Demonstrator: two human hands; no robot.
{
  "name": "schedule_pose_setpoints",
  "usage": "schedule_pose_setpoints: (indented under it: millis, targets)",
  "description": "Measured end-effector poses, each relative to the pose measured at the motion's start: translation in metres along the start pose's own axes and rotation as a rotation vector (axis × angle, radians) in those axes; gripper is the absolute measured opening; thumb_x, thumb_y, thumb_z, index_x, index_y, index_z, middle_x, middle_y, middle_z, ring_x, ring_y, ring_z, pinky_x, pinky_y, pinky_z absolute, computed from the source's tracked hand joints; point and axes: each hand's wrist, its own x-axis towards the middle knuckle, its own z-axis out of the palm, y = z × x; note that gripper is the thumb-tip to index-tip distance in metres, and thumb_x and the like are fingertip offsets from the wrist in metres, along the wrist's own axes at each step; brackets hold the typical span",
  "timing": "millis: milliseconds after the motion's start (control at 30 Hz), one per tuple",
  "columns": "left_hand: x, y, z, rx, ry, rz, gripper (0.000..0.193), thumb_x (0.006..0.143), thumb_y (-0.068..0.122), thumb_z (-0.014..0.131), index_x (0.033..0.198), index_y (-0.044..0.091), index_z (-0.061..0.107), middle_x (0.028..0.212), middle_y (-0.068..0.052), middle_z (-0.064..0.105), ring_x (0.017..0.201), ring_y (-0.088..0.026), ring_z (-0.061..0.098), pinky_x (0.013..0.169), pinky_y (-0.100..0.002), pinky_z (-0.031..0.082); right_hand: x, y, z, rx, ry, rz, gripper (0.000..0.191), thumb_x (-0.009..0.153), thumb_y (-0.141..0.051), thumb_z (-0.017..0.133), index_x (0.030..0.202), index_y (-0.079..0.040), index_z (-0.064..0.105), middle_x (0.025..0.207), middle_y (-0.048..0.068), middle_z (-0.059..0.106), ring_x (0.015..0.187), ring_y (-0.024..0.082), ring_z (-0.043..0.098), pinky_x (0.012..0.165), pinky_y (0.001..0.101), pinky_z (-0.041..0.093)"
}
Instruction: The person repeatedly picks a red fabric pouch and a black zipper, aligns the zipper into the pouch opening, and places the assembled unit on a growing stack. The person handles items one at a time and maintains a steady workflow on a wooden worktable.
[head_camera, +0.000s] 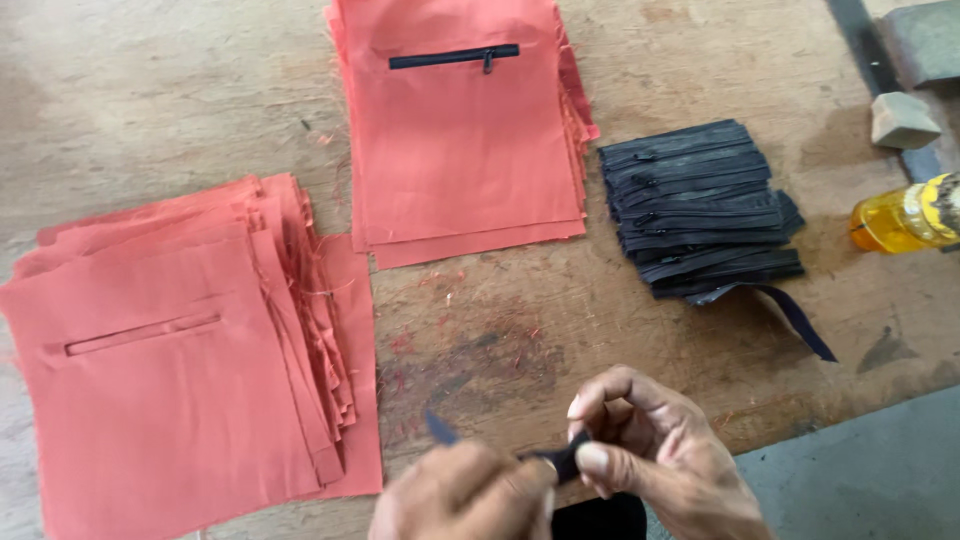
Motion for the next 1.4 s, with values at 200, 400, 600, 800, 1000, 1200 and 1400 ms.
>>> schedule_pose_setpoints:
  millis: [200, 400, 600, 800, 1000, 1200, 1400]
  targets:
    - [0.007, -0.017, 0.017, -0.029, -0.195, -0.159, 0.028, 0.073, 0.000, 0.072, 0.101, 0.003, 0.074, 0.079, -0.011, 0.060, 0.075, -0.030, 0.067, 0.066, -0.043, 0.054, 0.010, -0.002, 0.016, -0.704, 0.365, -0.043, 0.027, 0.079, -0.014, 0.083, 0.103, -0.008, 0.073, 0.083, 0.001, 0.075, 0.074, 0.010, 0.071, 0.065, 0.0253, 0.060]
    - [0.010, -0.025, 0.028, 0.045, -0.253, -0.182, 0.038, 0.070, -0.010, 0.066, 0.105, 0.001, 0.073, 0.088, -0.014, 0.058, 0.089, -0.032, 0.063, 0.079, -0.044, 0.050, 0.015, 0.002, 0.028, -0.945, 0.487, -0.065, 0.029, 0.078, -0.014, 0.082, 0.106, -0.010, 0.074, 0.082, 0.000, 0.076, 0.069, 0.007, 0.071, 0.059, 0.0236, 0.059]
    - [0.016, -0.027, 0.023, 0.046, -0.133, -0.154, 0.018, 0.075, 0.004, 0.076, 0.092, 0.004, 0.072, 0.093, -0.011, 0.060, 0.091, -0.029, 0.061, 0.078, -0.042, 0.047, 0.018, 0.008, 0.028, -0.952, 0.511, -0.098, 0.030, 0.075, -0.011, 0.084, 0.103, -0.007, 0.073, 0.079, 0.000, 0.073, 0.065, 0.008, 0.065, 0.056, 0.0223, 0.056]
    - [0.014, -0.030, 0.018, -0.035, -0.091, -0.184, 0.022, 0.075, 0.004, 0.078, 0.096, 0.005, 0.072, 0.096, -0.009, 0.061, 0.092, -0.029, 0.061, 0.080, -0.041, 0.048, 0.019, 0.006, 0.025, -0.881, 0.486, -0.054, 0.035, 0.075, -0.006, 0.083, 0.108, -0.007, 0.073, 0.083, 0.000, 0.072, 0.068, 0.007, 0.061, 0.057, 0.0207, 0.055]
    - [0.010, -0.033, 0.014, -0.069, -0.126, -0.228, 0.029, 0.073, -0.001, 0.076, 0.101, 0.005, 0.074, 0.098, -0.008, 0.063, 0.095, -0.029, 0.061, 0.083, -0.040, 0.049, 0.020, 0.007, 0.024, -0.827, 0.492, 0.001, 0.037, 0.074, -0.002, 0.082, 0.109, -0.007, 0.073, 0.087, 0.000, 0.071, 0.070, 0.007, 0.060, 0.058, 0.0218, 0.054]
    - [0.006, -0.036, 0.000, -0.123, -0.055, -0.119, 0.029, 0.069, -0.001, 0.077, 0.099, 0.001, 0.074, 0.096, -0.012, 0.065, 0.092, -0.028, 0.065, 0.079, -0.040, 0.050, 0.019, 0.005, 0.013, -0.849, 0.426, -0.023, 0.035, 0.077, -0.004, 0.079, 0.112, -0.008, 0.073, 0.092, 0.001, 0.074, 0.079, 0.008, 0.068, 0.065, 0.0226, 0.058]
    - [-0.010, -0.043, -0.036, 0.023, 0.293, -0.358, 0.008, 0.087, 0.008, 0.078, 0.093, 0.005, 0.075, 0.091, -0.010, 0.068, 0.082, -0.023, 0.073, 0.070, -0.034, 0.058, 0.023, 0.004, 0.027, -0.994, 0.329, -0.354, 0.026, 0.083, -0.005, 0.077, 0.108, -0.008, 0.073, 0.096, 0.003, 0.072, 0.082, 0.009, 0.069, 0.067, 0.0226, 0.057]
